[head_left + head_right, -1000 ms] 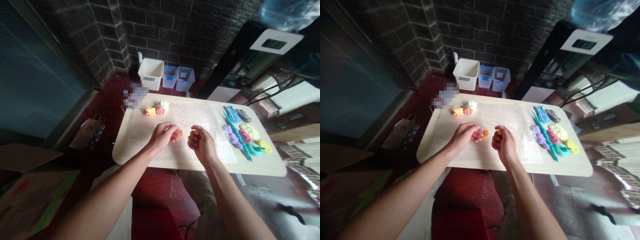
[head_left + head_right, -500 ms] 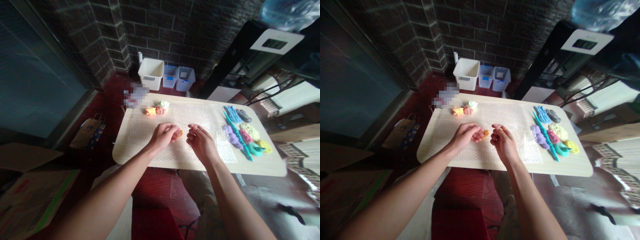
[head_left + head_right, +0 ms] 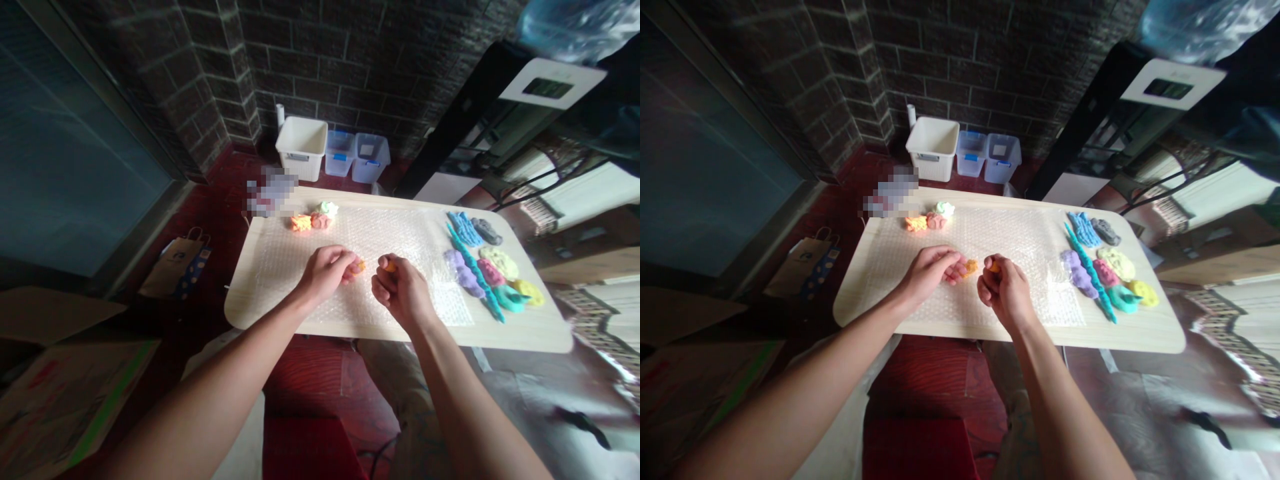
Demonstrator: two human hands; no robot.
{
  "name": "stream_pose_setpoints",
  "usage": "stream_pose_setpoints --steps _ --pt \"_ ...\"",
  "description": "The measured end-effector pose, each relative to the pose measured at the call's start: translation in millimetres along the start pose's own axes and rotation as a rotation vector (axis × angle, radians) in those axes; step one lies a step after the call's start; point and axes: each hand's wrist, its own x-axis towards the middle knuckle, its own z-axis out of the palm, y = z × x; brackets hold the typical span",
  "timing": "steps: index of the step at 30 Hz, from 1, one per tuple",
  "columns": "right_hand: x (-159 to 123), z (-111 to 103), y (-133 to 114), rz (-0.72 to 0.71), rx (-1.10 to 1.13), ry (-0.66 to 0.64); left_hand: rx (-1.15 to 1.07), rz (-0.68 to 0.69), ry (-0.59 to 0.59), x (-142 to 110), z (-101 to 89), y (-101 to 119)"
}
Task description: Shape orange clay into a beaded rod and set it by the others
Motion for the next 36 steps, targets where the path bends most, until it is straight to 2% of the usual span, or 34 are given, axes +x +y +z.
stream_pose_setpoints --steps 6,13,19,24,29,33,36 --pt "3.4 -3.2 -0.8 0.043 0.085 -0.044 0.004 -0.007 0.002 0.2 -0.1 0.1" --pt "-0.1 3.7 -0.2 -0.008 0.024 -0.014 0.016 -0.012 -0.001 0.4 0.2 -0.5" --pt "0.8 -0.2 -4.1 0.065 0.069 0.061 -0.013 -0.005 0.001 -0.7 0.8 0.9" --pt "2.2 -1.5 -3.8 -0.01 0.028 0.113 0.001 -0.012 -0.003 -1.1 0.7 1.5" --pt "1.6 -0.8 -3.4 -0.047 -0.019 0.091 0.0 -0.01 -0.011 -1.5 0.9 1.8" --pt "3.3 -4.9 -4.7 0.007 0.028 0.041 0.005 -0.007 -0.014 -1.1 0.6 1.5" --pt "2.5 -5.1 -5.0 0.005 0.017 0.063 0.016 -0.007 -0.015 -0.3 0.5 0.3"
